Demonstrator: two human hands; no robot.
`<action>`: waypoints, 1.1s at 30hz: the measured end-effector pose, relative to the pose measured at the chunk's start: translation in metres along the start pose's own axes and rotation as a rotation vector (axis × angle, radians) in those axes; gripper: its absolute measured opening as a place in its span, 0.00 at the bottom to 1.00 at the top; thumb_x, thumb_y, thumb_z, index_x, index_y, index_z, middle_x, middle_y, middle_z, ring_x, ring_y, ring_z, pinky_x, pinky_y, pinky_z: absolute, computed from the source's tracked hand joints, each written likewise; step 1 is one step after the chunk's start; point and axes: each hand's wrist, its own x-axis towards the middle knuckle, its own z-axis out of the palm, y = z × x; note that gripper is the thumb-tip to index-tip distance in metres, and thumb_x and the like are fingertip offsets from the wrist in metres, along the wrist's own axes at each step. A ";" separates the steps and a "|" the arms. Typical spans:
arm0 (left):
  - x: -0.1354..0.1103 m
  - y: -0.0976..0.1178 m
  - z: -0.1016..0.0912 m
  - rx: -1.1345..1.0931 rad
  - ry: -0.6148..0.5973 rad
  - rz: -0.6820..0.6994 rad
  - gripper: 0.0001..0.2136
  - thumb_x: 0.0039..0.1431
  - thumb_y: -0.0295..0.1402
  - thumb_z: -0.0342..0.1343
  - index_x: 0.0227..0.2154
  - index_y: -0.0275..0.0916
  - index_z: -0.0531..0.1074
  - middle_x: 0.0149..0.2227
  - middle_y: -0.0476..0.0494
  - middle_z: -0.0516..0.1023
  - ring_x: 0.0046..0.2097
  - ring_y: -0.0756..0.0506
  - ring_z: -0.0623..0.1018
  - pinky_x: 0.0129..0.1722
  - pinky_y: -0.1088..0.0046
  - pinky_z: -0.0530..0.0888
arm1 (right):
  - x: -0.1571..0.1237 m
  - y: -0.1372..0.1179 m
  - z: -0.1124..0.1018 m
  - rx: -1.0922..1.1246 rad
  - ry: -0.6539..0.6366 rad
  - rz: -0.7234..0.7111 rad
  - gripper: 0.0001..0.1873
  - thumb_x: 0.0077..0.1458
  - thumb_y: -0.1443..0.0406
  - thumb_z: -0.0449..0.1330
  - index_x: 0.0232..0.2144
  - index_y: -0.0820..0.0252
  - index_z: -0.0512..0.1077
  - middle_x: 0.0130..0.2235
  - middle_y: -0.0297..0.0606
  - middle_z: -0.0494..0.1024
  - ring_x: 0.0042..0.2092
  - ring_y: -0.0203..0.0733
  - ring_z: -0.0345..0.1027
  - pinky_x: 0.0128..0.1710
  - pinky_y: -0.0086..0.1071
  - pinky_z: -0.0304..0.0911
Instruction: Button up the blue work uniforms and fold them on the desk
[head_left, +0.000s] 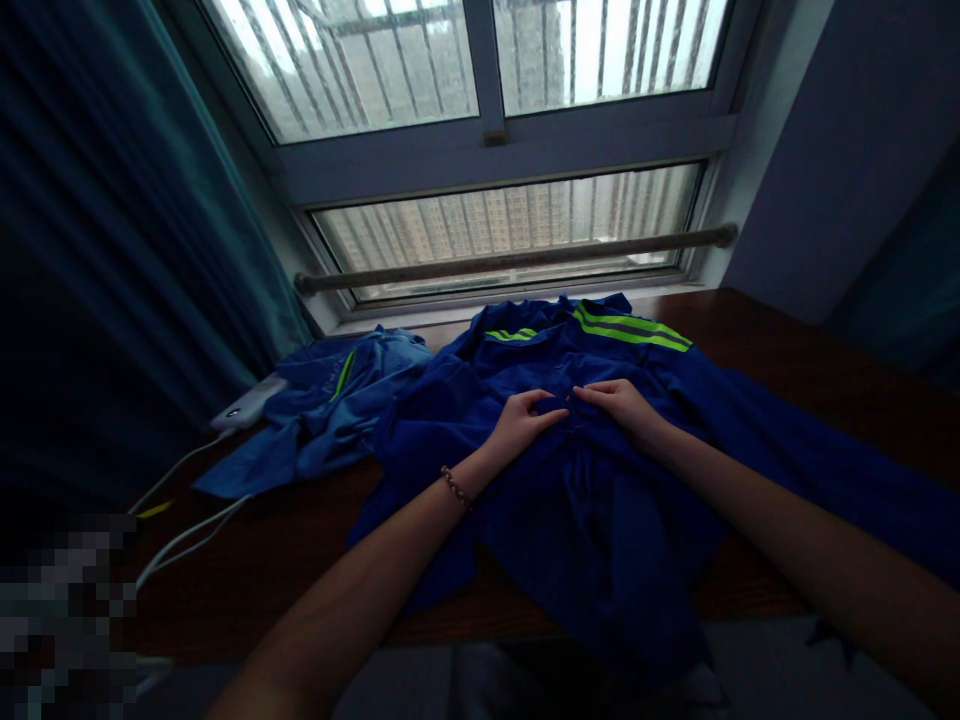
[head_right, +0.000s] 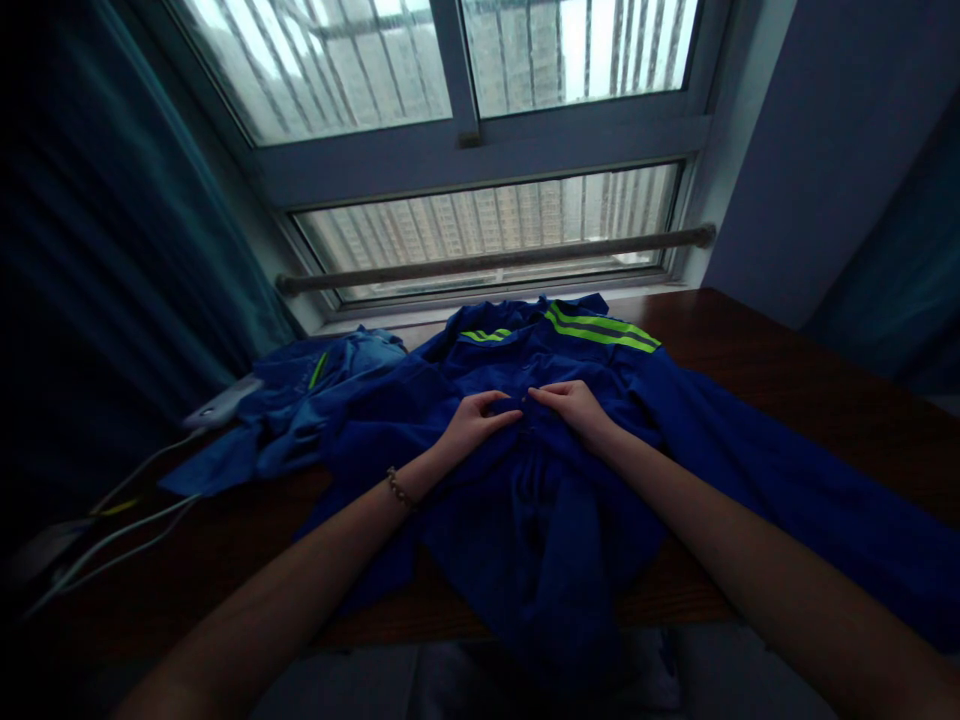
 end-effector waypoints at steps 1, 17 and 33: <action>0.000 -0.001 0.000 -0.044 -0.013 -0.019 0.16 0.41 0.40 0.60 0.31 0.34 0.71 0.26 0.49 0.73 0.23 0.53 0.68 0.23 0.79 0.65 | 0.001 0.001 0.000 -0.009 -0.005 0.000 0.20 0.34 0.52 0.65 0.24 0.64 0.74 0.18 0.35 0.72 0.22 0.36 0.64 0.20 0.28 0.56; 0.005 -0.009 0.000 -0.125 0.086 0.018 0.14 0.40 0.40 0.60 0.26 0.33 0.72 0.27 0.46 0.75 0.28 0.51 0.71 0.28 0.76 0.67 | 0.011 0.007 -0.008 0.061 -0.098 0.056 0.10 0.40 0.62 0.63 0.24 0.65 0.74 0.26 0.37 0.75 0.24 0.30 0.62 0.21 0.23 0.53; -0.002 0.007 -0.002 0.228 0.190 0.165 0.14 0.47 0.41 0.56 0.33 0.36 0.71 0.32 0.46 0.72 0.26 0.53 0.68 0.27 0.77 0.64 | 0.001 0.010 0.008 -0.388 -0.077 -0.269 0.08 0.42 0.62 0.59 0.23 0.62 0.67 0.21 0.32 0.71 0.25 0.35 0.65 0.26 0.27 0.57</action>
